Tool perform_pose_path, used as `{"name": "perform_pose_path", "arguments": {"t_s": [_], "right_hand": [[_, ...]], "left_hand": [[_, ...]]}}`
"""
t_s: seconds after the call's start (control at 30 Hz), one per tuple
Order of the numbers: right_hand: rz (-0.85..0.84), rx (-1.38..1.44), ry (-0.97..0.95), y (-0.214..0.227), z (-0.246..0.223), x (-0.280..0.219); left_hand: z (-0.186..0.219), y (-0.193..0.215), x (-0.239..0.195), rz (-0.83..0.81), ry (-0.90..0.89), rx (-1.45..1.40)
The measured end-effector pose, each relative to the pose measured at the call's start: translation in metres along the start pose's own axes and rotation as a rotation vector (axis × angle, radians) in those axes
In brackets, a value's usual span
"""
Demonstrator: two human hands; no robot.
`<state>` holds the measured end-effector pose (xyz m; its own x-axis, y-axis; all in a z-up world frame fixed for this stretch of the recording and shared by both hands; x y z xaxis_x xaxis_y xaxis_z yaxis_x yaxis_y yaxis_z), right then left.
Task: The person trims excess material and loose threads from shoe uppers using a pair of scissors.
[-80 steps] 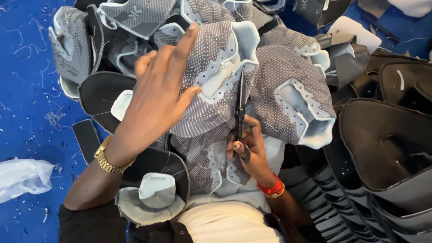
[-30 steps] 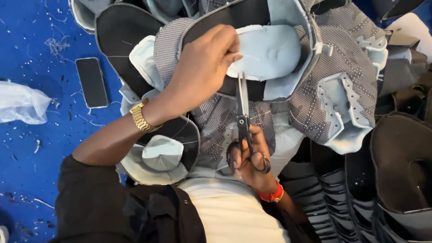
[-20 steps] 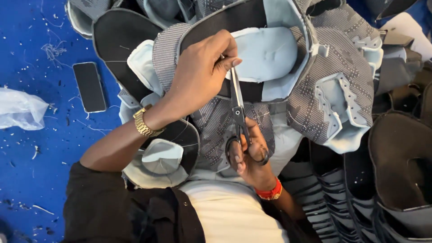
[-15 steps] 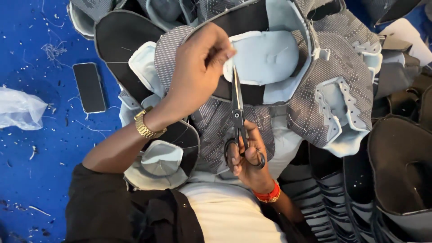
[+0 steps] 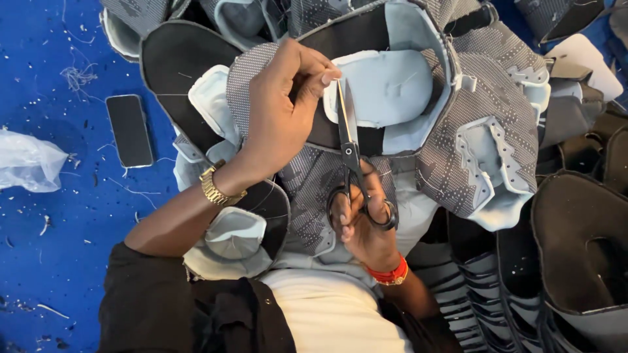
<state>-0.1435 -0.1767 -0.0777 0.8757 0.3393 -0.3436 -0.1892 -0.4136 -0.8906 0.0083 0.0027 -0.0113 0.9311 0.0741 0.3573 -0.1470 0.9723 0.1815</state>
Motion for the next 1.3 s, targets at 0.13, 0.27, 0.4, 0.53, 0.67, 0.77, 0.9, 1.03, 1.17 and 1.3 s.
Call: {"name": "perform_pose_path", "arguments": {"t_s": [0.13,0.27,0.4,0.53,0.67,0.77,0.9,1.03,1.17,1.3], "right_hand": [[-0.006,-0.002,0.002,0.003,0.0,0.001],[-0.01,0.052,-0.032,0.006,-0.001,0.003],[-0.018,0.065,-0.024,0.013,0.0,0.003],[0.04,-0.016,0.002,0.009,0.003,0.005],[0.085,-0.23,0.117,0.007,0.009,-0.001],[0.119,-0.383,0.24,0.01,0.014,-0.013],[0.11,-0.536,0.508,0.016,0.022,-0.023],[0.231,-0.518,0.615,0.02,0.025,-0.025],[0.244,-0.536,0.654,0.025,0.024,-0.023],[0.258,-0.554,0.6,0.029,0.023,-0.021]], "left_hand": [[-0.005,0.0,-0.003,0.008,0.057,-0.053],[-0.006,0.002,-0.002,-0.017,0.111,-0.089],[-0.006,0.003,0.001,-0.062,0.148,-0.128],[-0.012,0.003,-0.001,-0.099,0.162,-0.19],[-0.004,0.005,0.006,-0.066,0.142,-0.277],[0.02,0.002,0.023,-0.068,0.103,-0.2],[0.064,-0.009,0.048,-0.21,-0.308,0.302],[0.042,-0.048,0.04,-0.374,-0.488,0.391],[0.006,-0.08,0.039,-0.496,-0.377,0.491],[-0.014,-0.096,0.037,-0.475,-0.351,0.577]]}}
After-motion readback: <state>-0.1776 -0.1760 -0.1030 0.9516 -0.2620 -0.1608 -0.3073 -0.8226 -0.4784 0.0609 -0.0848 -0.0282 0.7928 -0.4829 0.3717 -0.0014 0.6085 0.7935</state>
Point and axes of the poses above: each hand's wrist, its own x-axis towards the middle knuckle, its own y-axis out of the back of the hand, z = x × y, the point moved 1 cm from there along x, towards the middle knuckle, and after that the axes turned 10 degrees about z, right-handed, at the moved point
